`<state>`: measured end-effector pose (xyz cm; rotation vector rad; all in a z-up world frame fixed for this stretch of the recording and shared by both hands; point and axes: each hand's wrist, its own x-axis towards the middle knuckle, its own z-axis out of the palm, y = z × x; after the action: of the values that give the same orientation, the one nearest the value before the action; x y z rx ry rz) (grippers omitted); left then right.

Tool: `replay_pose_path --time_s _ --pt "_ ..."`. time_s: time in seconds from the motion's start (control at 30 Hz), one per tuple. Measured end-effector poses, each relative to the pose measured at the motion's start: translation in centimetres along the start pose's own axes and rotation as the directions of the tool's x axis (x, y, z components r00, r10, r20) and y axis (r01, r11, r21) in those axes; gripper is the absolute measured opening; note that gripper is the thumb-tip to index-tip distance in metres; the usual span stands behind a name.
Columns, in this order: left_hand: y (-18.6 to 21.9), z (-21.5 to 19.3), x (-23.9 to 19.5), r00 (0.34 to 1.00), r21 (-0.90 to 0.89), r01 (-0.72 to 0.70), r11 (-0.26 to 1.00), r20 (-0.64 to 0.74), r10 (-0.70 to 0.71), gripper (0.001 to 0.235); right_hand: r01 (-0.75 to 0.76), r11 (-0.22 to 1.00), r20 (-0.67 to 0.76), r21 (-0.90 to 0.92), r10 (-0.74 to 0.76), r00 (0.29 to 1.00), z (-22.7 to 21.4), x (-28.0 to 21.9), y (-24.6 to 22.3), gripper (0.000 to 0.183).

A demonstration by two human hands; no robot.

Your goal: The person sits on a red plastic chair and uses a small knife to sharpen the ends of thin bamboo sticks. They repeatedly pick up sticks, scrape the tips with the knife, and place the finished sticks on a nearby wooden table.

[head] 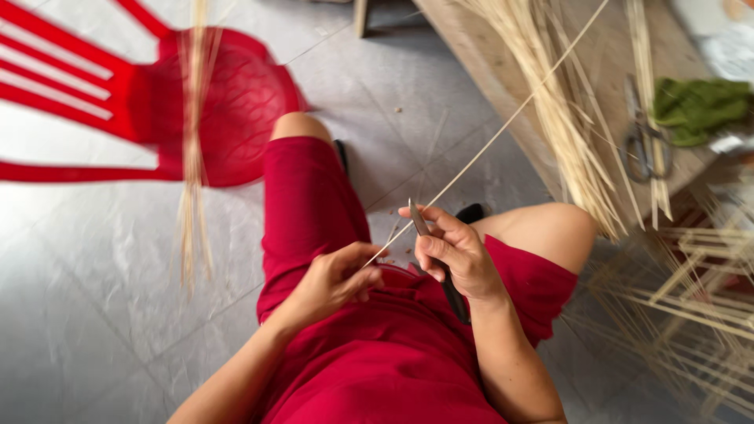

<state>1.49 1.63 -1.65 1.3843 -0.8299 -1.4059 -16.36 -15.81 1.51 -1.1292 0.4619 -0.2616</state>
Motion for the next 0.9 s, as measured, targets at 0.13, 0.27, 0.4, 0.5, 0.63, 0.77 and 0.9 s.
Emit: replay_pose_path --time_s 0.13,0.27,0.4,0.5,0.63,0.77,0.9 --pt "-0.5 0.0 1.1 0.963 -0.156 -0.139 0.978 -0.252 0.096 0.026 -0.061 0.992 -0.008 -0.113 0.06 0.998 0.3 0.6 -0.4 0.058" --pt "-2.0 -4.9 0.0 0.838 -0.164 -0.255 0.953 -0.529 0.133 0.025 -0.009 0.994 -0.037 -0.111 0.005 0.999 -2.5 1.3 -0.3 0.047" --pt "-5.0 -10.9 -2.7 0.633 -0.055 -0.253 0.966 -0.764 0.123 0.024 -0.064 0.996 -0.107 -0.066 0.057 0.993 -5.8 1.8 0.5 0.044" --pt "-7.7 -14.3 -4.2 0.5 0.011 -0.051 0.999 -0.866 0.035 0.023 -0.12 0.992 -0.186 -0.041 0.11 0.976 -7.2 2.1 1.5 0.043" --pt "-11.6 -16.8 -6.0 0.394 -0.051 0.176 0.983 -0.912 -0.118 0.023 -0.155 0.988 -0.238 -0.008 0.148 0.96 -8.1 2.2 2.3 0.043" --pt "-16.2 -18.9 -6.7 0.314 -0.03 0.403 0.915 -0.934 -0.169 0.022 -0.16 0.987 -0.261 0.03 0.162 0.952 -8.8 2.6 2.0 0.044" --pt "-20.2 -20.8 -7.7 0.329 0.392 0.461 0.796 -0.909 0.257 0.023 -0.133 0.991 -0.276 0.03 0.136 0.951 -10.1 2.5 1.1 0.045"
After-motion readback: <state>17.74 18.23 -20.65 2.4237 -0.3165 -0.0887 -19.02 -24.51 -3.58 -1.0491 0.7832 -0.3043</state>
